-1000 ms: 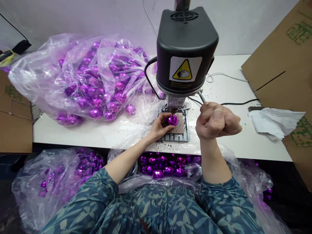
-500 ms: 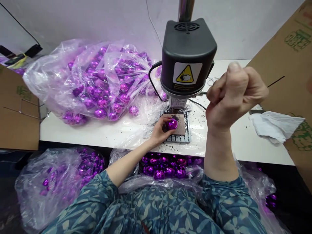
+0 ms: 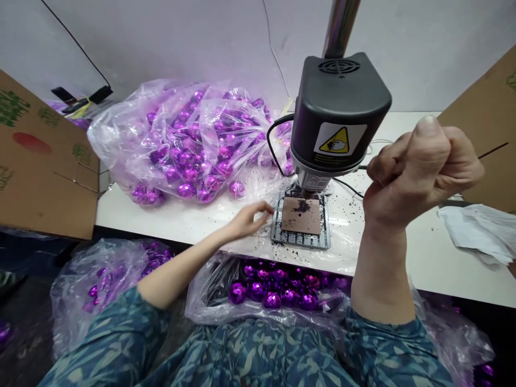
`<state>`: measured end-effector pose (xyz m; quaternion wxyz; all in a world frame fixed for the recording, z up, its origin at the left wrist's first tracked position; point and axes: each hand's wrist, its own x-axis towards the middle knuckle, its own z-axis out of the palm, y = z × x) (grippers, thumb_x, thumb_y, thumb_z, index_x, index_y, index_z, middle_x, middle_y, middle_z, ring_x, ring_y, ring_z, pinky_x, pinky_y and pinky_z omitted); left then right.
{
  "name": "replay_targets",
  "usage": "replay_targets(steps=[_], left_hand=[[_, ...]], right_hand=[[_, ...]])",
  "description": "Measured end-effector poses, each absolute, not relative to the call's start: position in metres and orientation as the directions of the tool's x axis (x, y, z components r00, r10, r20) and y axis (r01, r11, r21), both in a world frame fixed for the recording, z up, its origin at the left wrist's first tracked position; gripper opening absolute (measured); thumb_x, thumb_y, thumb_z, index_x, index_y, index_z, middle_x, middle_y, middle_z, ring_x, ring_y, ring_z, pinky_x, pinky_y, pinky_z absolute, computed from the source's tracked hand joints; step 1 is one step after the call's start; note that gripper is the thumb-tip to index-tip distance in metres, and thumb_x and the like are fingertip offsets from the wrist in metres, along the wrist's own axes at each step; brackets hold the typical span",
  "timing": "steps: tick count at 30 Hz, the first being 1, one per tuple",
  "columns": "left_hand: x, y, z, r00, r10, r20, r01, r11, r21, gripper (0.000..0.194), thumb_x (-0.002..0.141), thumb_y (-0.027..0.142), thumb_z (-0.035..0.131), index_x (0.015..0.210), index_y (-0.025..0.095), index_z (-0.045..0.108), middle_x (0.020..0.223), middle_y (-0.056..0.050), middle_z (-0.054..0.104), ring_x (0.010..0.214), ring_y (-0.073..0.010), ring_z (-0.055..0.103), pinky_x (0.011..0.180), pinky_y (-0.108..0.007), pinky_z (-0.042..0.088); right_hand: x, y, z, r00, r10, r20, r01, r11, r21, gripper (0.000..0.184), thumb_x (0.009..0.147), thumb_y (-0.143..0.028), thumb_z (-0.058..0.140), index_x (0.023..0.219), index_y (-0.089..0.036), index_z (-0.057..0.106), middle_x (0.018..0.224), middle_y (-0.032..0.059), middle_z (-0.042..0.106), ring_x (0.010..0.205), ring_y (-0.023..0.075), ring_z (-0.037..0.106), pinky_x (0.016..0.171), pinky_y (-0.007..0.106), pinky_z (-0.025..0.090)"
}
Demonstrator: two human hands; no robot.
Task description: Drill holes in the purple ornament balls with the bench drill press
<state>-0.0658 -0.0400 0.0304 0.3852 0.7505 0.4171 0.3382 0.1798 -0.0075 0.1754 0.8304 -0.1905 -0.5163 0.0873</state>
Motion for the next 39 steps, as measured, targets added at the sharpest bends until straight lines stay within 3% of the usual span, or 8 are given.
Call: replay_targets(steps=[6,12,18,23,25,28,31,39], left_hand=[[-0.059,0.101,0.013,0.133,0.961,0.242,0.701,-0.264,0.662,0.029,0.077,-0.003,0.048,0.086,0.016,0.067,0.094,-0.011,0.07,0.097,-0.0269,0.065,0.098,-0.046,0.05],[-0.053,0.15,0.007,0.054,0.958,0.283,0.792,-0.214,0.572,0.044,0.08,0.003,0.06,0.123,0.011,0.063,0.14,-0.024,0.057,0.138,-0.0414,0.043,0.116,-0.058,0.033],[-0.046,0.171,0.0,0.039,0.962,0.271,0.767,-0.202,0.609,0.022,0.087,0.013,0.062,0.108,0.016,0.071,0.114,-0.019,0.07,0.123,-0.0412,0.056,0.107,-0.059,0.042],[-0.046,0.137,0.003,0.057,0.953,0.296,0.735,-0.241,0.634,0.019,0.089,0.023,0.067,0.107,0.018,0.072,0.112,-0.016,0.067,0.11,-0.0344,0.065,0.1,-0.049,0.051],[-0.051,0.109,0.007,0.051,0.964,0.26,0.6,-0.237,0.764,0.025,0.093,0.031,0.064,0.114,0.02,0.07,0.113,-0.014,0.065,0.097,-0.027,0.069,0.092,-0.044,0.056],[-0.061,0.065,0.016,0.111,0.991,0.068,0.092,-0.078,0.993,0.039,0.097,0.049,0.058,0.128,0.025,0.062,0.11,-0.009,0.068,0.078,-0.0173,0.069,0.076,-0.037,0.062],[-0.065,0.027,0.025,0.215,0.975,-0.057,-0.283,0.118,0.952,0.046,0.095,0.058,0.059,0.129,0.027,0.059,0.112,-0.009,0.07,0.08,-0.0179,0.072,0.075,-0.037,0.064],[-0.037,-0.021,0.023,0.317,0.938,-0.138,-0.409,0.267,0.873,0.041,0.088,0.047,0.074,0.121,0.025,0.064,0.124,-0.009,0.07,0.108,-0.024,0.072,0.092,-0.044,0.064]], right_hand=[[0.178,-0.008,0.175,0.456,0.339,0.823,0.04,0.916,-0.4,0.048,0.09,-0.022,0.06,0.051,-0.017,0.032,0.04,-0.0084,0.033,0.034,-0.0003,0.031,0.038,0.019,0.022],[0.178,-0.011,0.177,0.47,0.35,0.81,0.06,0.903,-0.425,0.051,0.088,-0.021,0.059,0.049,-0.016,0.027,0.039,-0.0081,0.032,0.033,0.0001,0.03,0.035,0.019,0.021],[0.177,-0.012,0.179,0.488,0.375,0.789,0.044,0.892,-0.451,0.051,0.085,-0.021,0.06,0.047,-0.017,0.025,0.039,-0.0077,0.03,0.034,0.0012,0.032,0.035,0.02,0.021],[0.177,-0.011,0.179,0.495,0.358,0.792,0.039,0.901,-0.432,0.054,0.084,-0.019,0.06,0.048,-0.017,0.019,0.039,-0.0077,0.027,0.034,0.0018,0.034,0.033,0.021,0.021],[0.176,-0.01,0.179,0.499,0.354,0.791,0.023,0.907,-0.421,0.054,0.084,-0.017,0.059,0.049,-0.017,0.019,0.04,-0.0079,0.026,0.034,0.0012,0.034,0.033,0.02,0.022],[0.175,-0.008,0.178,0.507,0.323,0.799,-0.001,0.927,-0.374,0.054,0.085,-0.017,0.06,0.049,-0.017,0.02,0.041,-0.0085,0.024,0.034,0.0001,0.033,0.033,0.018,0.021],[0.174,-0.007,0.177,0.496,0.313,0.81,-0.005,0.934,-0.358,0.053,0.088,-0.02,0.061,0.05,-0.017,0.023,0.042,-0.0085,0.025,0.035,-0.001,0.033,0.034,0.016,0.021],[0.176,-0.01,0.173,0.465,0.339,0.818,0.025,0.919,-0.394,0.048,0.091,-0.028,0.061,0.054,-0.017,0.033,0.043,-0.009,0.034,0.036,-0.0007,0.033,0.038,0.017,0.023]])
